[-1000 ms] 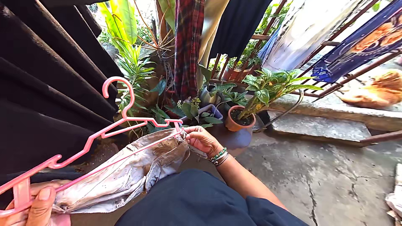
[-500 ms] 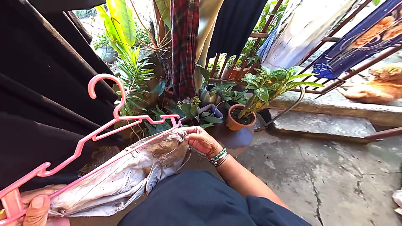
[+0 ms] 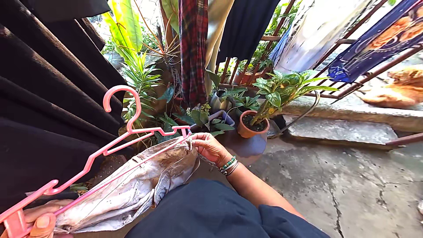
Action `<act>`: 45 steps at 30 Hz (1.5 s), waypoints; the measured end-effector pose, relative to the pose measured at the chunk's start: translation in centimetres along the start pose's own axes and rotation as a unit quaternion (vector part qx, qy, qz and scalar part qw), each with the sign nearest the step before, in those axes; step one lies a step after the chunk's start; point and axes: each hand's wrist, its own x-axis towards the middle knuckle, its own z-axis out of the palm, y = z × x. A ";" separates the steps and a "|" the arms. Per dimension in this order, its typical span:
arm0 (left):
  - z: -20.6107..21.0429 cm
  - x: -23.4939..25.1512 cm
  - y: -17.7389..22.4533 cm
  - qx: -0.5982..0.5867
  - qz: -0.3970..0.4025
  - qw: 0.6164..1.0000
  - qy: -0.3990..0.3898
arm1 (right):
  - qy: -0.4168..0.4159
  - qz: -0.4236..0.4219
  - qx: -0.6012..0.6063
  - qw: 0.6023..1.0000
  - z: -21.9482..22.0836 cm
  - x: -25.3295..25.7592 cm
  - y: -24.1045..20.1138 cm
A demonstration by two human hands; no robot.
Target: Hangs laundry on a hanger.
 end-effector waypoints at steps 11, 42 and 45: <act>0.0 -0.2 -0.5 -0.007 -0.007 1.000 -0.015 | -0.013 0.009 0.046 0.999 0.0 -0.2 0.0; -0.1 -0.8 -1.7 -0.056 0.010 0.994 -0.094 | -0.165 0.083 0.220 0.958 -2.2 -0.1 0.6; -0.4 -0.8 -2.4 -0.059 0.014 0.993 -0.103 | -0.180 0.077 0.216 0.957 -2.2 -0.2 0.3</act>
